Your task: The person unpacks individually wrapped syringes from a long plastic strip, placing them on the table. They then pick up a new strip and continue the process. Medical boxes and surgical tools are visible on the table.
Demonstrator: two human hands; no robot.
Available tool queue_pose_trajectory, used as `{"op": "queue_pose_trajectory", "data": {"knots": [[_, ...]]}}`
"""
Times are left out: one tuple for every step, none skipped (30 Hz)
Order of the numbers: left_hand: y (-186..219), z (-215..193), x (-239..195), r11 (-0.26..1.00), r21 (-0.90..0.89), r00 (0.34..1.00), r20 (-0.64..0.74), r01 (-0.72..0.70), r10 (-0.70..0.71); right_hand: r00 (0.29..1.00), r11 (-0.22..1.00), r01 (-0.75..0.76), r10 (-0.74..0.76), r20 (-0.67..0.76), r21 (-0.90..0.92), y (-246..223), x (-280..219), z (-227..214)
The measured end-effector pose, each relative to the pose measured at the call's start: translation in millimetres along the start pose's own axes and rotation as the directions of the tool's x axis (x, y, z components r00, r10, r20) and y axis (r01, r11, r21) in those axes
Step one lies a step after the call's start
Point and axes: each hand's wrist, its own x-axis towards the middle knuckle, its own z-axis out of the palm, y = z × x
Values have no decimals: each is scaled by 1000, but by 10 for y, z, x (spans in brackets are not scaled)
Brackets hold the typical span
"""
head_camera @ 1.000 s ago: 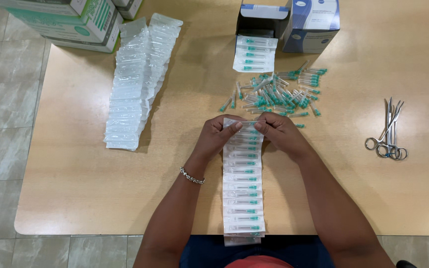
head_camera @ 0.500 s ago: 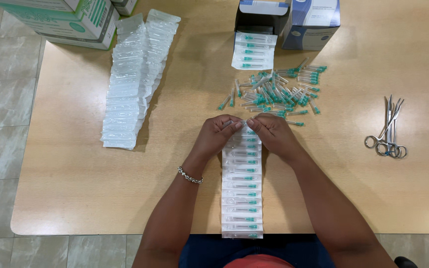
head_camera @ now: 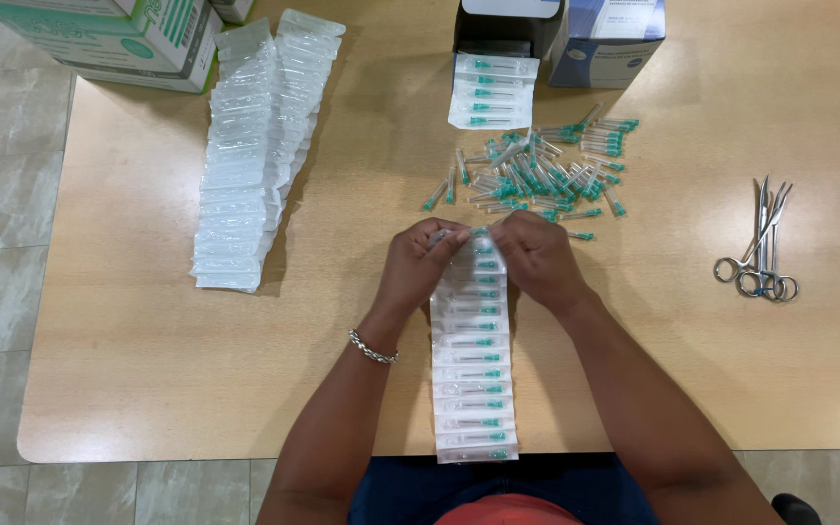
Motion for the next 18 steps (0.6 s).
{"op": "queue_pose_trajectory", "data": {"knots": [[-10,-28,12,996,-87,1000,12,20,-19,997,979,-67,71,-11,194,51,-5,-24],[-48,-43,34,996,-86,1000,11,20,-19,997,978,-66,70,-11,195,-54,39,-59],[-85,-59,56,990,-132,999,11,38,-37,996,971,-77,83,-19,226,-160,83,-94],[-123,-69,77,982,-179,998,13,57,-56,995,963,-87,97,-27,255,-265,123,-135],[-119,-61,76,982,-179,998,13,57,-56,995,963,-87,97,-27,255,-226,122,-124],[-115,-55,77,979,-197,998,24,57,-53,994,947,-98,107,-10,304,-187,122,-112],[-111,-49,79,975,-214,998,35,57,-51,993,929,-110,115,7,353,-146,123,-99],[-109,-54,77,975,-215,998,34,59,-53,993,929,-112,116,9,353,-160,105,-103],[-106,-59,74,974,-220,998,36,59,-53,992,929,-124,123,26,350,-174,86,-107],[-100,-66,80,973,-225,998,38,58,-51,991,929,-134,128,42,346,-186,74,-111],[-84,-66,76,973,-225,998,38,59,-51,991,928,-135,128,42,346,-166,74,-108],[-70,-60,70,976,-213,998,41,50,-42,991,934,-136,133,32,329,-145,70,-109],[-55,-54,64,979,-202,998,44,41,-33,990,940,-138,138,23,311,-124,65,-111],[-28,-51,51,979,-201,998,45,42,-34,990,940,-139,139,22,312,-118,72,-124],[0,-48,37,981,-188,998,58,34,-23,988,941,-149,153,12,305,-112,78,-136],[28,-41,26,984,-177,997,71,25,-12,986,942,-159,166,1,297,-105,88,-154],[40,-46,19,984,-177,997,71,25,-12,986,942,-159,166,1,297,-73,80,-155],[52,-51,12,986,-168,998,54,21,-12,982,938,-178,190,-9,298,-41,72,-156]]}}
